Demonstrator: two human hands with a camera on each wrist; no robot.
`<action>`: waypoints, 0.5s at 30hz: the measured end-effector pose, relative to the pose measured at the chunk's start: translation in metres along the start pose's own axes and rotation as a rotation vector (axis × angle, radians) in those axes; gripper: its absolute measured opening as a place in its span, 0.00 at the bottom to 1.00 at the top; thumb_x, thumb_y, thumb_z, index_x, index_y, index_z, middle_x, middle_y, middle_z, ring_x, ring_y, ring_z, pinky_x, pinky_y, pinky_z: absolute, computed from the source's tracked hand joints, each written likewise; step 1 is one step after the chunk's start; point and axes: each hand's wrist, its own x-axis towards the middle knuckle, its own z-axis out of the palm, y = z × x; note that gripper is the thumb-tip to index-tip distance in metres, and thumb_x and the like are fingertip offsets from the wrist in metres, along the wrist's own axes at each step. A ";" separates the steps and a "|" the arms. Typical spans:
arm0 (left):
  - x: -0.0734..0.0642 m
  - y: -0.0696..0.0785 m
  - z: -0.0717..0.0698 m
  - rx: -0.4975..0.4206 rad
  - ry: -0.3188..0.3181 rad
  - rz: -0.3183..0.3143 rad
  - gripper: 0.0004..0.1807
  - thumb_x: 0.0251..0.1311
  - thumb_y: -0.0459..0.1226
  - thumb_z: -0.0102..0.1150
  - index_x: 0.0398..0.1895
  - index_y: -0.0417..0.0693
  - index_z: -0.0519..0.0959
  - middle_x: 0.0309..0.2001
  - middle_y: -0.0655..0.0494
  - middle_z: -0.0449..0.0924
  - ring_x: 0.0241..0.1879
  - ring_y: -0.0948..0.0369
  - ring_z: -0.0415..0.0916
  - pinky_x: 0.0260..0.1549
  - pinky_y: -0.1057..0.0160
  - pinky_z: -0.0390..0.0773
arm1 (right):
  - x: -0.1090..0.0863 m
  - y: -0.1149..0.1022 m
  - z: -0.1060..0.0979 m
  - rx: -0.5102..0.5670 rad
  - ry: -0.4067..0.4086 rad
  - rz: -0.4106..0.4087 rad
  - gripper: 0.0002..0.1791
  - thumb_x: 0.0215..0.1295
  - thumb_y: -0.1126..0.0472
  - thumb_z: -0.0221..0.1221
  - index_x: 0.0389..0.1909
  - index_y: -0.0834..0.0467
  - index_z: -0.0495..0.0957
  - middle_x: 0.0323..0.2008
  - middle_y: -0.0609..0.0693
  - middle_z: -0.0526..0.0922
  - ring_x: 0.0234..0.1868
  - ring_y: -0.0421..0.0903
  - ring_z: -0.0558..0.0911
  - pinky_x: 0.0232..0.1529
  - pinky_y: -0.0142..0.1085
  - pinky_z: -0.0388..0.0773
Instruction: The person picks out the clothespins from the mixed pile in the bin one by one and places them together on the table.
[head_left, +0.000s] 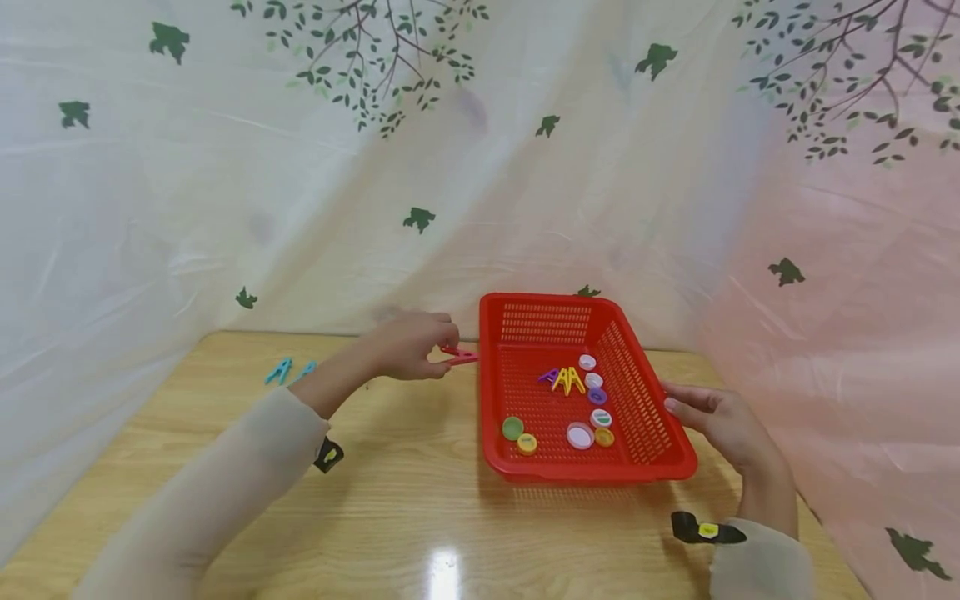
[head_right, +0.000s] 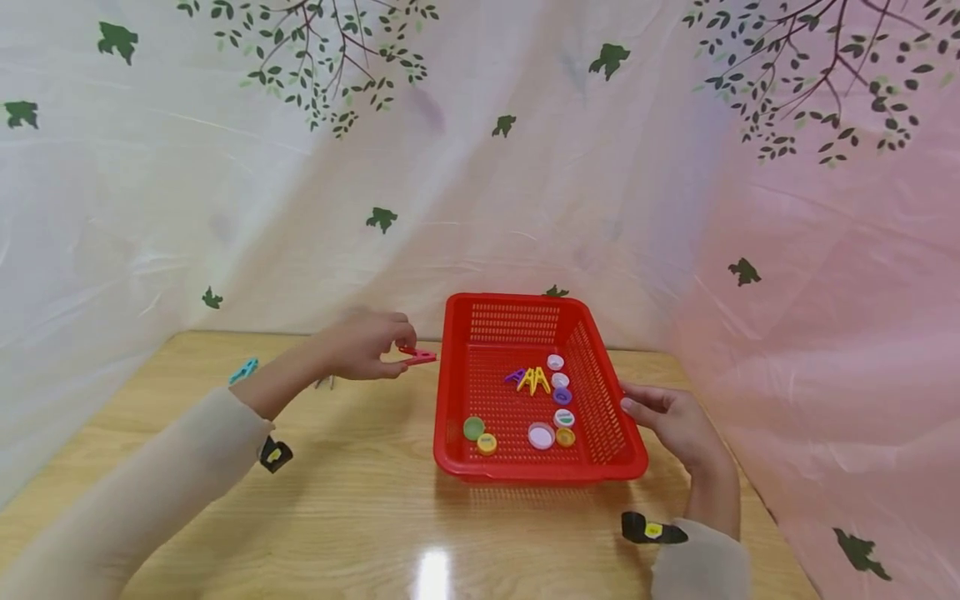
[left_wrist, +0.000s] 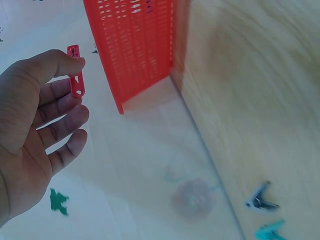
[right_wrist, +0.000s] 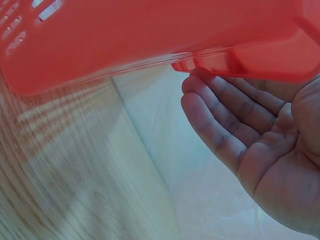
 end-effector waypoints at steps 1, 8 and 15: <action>-0.005 -0.002 0.001 0.002 0.010 0.007 0.10 0.61 0.40 0.68 0.42 0.47 0.81 0.39 0.57 0.79 0.37 0.60 0.76 0.41 0.60 0.81 | 0.000 0.000 0.000 -0.002 0.000 0.000 0.38 0.70 0.41 0.62 0.72 0.60 0.71 0.68 0.62 0.74 0.69 0.65 0.72 0.63 0.75 0.59; -0.045 -0.013 0.003 0.002 0.069 -0.045 0.12 0.60 0.41 0.69 0.43 0.46 0.81 0.40 0.57 0.80 0.34 0.60 0.77 0.36 0.59 0.81 | 0.000 0.000 -0.002 -0.001 -0.002 0.012 0.39 0.69 0.40 0.63 0.72 0.60 0.71 0.68 0.62 0.74 0.69 0.65 0.71 0.62 0.76 0.58; -0.075 -0.021 0.005 -0.070 0.065 -0.143 0.12 0.61 0.40 0.69 0.45 0.45 0.82 0.42 0.56 0.80 0.35 0.58 0.80 0.38 0.59 0.82 | 0.000 0.000 -0.001 0.016 -0.007 0.025 0.39 0.68 0.40 0.63 0.72 0.59 0.70 0.69 0.62 0.73 0.70 0.65 0.69 0.62 0.76 0.58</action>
